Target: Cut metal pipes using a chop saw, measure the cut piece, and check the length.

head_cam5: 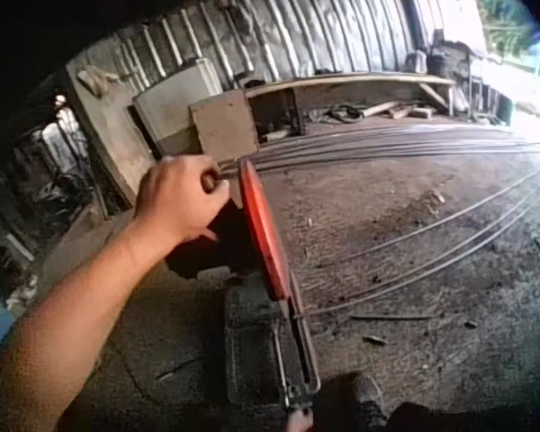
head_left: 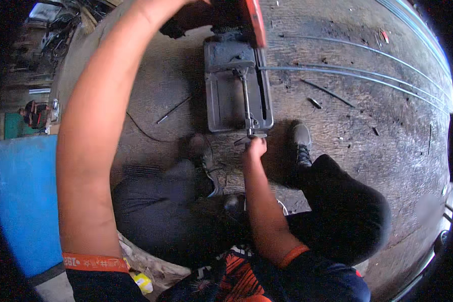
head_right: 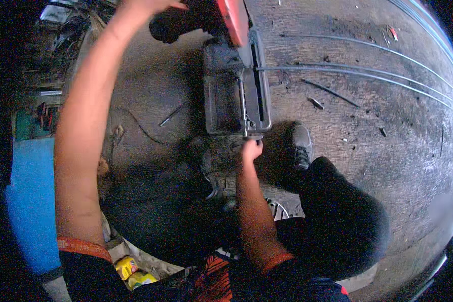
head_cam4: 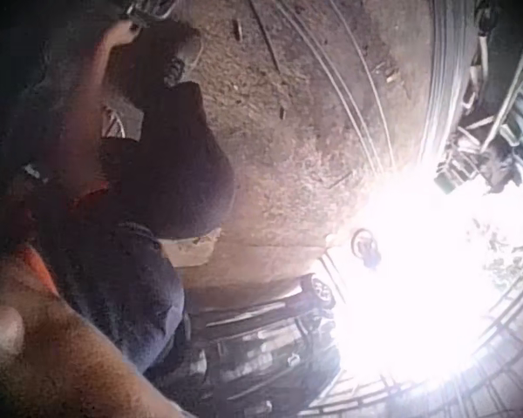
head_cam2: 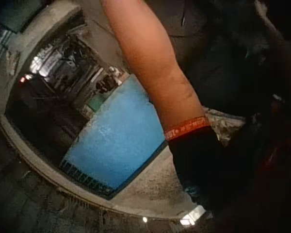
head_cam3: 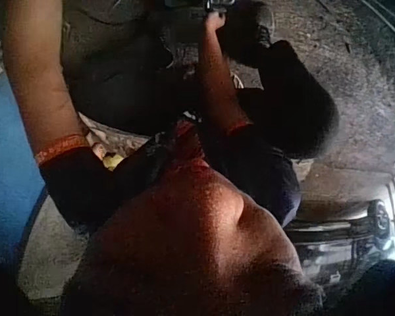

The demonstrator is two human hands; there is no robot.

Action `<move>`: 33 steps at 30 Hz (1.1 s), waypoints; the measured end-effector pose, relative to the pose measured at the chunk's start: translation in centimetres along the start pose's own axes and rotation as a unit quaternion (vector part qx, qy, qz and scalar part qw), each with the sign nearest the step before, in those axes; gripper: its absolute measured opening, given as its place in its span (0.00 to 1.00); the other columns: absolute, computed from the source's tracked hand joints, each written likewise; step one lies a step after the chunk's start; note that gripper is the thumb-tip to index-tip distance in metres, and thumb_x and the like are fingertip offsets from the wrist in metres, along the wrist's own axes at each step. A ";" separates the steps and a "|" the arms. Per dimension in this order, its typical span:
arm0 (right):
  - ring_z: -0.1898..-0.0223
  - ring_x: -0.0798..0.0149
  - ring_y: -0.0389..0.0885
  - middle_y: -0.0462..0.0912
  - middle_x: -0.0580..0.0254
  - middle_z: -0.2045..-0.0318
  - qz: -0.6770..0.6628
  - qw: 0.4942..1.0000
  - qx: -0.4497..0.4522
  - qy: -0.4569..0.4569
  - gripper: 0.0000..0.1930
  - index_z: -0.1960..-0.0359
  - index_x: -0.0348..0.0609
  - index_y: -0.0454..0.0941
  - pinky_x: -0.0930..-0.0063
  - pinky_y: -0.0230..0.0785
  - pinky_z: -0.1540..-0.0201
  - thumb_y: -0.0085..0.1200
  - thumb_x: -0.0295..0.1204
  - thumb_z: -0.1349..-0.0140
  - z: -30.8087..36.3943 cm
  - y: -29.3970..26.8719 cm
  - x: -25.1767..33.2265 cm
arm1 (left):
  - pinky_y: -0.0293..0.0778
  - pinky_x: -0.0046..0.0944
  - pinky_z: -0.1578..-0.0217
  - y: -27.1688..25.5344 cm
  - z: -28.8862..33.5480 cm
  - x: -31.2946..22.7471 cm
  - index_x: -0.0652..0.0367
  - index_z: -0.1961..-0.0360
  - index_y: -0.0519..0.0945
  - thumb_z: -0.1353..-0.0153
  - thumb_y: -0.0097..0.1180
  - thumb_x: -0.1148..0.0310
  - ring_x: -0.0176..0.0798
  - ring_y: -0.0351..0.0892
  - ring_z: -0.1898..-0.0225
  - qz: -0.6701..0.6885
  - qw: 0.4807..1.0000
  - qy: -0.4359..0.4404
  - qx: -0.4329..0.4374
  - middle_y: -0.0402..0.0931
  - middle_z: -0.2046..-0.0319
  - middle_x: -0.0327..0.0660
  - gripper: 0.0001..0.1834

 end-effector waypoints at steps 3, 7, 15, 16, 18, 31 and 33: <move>0.76 0.46 0.76 0.80 0.52 0.75 0.618 0.670 0.156 -0.379 0.08 0.70 0.32 0.77 0.53 0.70 0.67 0.51 0.24 0.52 12.7 6.1 2.0 | 0.74 0.49 0.71 -0.3 -1.7 0.2 0.61 0.75 0.80 0.50 0.59 0.60 0.56 0.80 0.71 -0.029 0.999 -0.003 -0.038 0.79 0.77 0.50 0.13; 0.71 0.45 0.82 0.81 0.37 0.75 0.460 0.835 0.276 -0.123 0.12 0.70 0.31 0.81 0.58 0.74 0.59 0.58 0.30 0.51 16.5 2.5 -4.5 | 0.74 0.48 0.71 0.5 -1.5 1.4 0.62 0.76 0.80 0.51 0.59 0.60 0.55 0.80 0.72 -0.015 0.999 -0.016 -0.023 0.78 0.77 0.50 0.13; 0.57 0.67 0.77 0.81 0.56 0.59 0.183 0.964 0.073 -0.177 0.23 0.47 0.28 0.71 0.73 0.67 0.49 0.58 0.23 0.45 2.6 -1.1 0.0 | 0.74 0.51 0.72 0.5 -0.9 1.4 0.63 0.78 0.79 0.51 0.58 0.62 0.58 0.79 0.73 0.006 0.997 0.019 -0.078 0.77 0.79 0.54 0.13; 0.59 0.66 0.77 0.81 0.57 0.59 0.281 0.940 0.050 -0.188 0.23 0.46 0.27 0.71 0.74 0.67 0.50 0.56 0.22 0.45 2.4 -0.8 0.8 | 0.74 0.51 0.72 0.6 -0.9 1.4 0.63 0.78 0.79 0.51 0.58 0.62 0.58 0.79 0.73 0.009 0.997 0.016 -0.079 0.77 0.79 0.54 0.13; 0.61 0.66 0.78 0.82 0.56 0.61 0.258 0.939 0.068 -0.219 0.23 0.46 0.28 0.72 0.73 0.68 0.52 0.55 0.22 0.45 4.1 -0.3 2.1 | 0.75 0.53 0.70 0.7 -0.8 1.8 0.64 0.78 0.79 0.51 0.58 0.63 0.60 0.79 0.72 0.000 0.997 -0.002 -0.077 0.77 0.78 0.55 0.12; 0.65 0.42 0.82 0.81 0.40 0.71 0.495 0.683 0.117 -0.524 0.17 0.73 0.36 0.82 0.52 0.74 0.57 0.51 0.39 0.42 -3.3 16.4 35.6 | 0.76 0.50 0.70 -0.7 0.8 1.4 0.60 0.75 0.81 0.49 0.57 0.64 0.55 0.81 0.71 0.036 0.996 -0.053 -0.067 0.79 0.76 0.52 0.10; 0.64 0.44 0.84 0.83 0.42 0.69 0.783 0.307 0.169 -0.513 0.15 0.71 0.37 0.83 0.54 0.76 0.58 0.52 0.38 0.44 -8.8 19.9 36.9 | 0.76 0.49 0.71 -1.2 1.0 1.4 0.60 0.75 0.81 0.48 0.58 0.64 0.54 0.81 0.71 0.038 0.993 -0.059 -0.090 0.80 0.76 0.51 0.09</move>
Point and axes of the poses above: each hand's wrist, its own z-axis away from the middle knuckle, its own y-axis out of the palm, x = y × z, the point moved 9 cm from there along -z, towards the middle knuckle
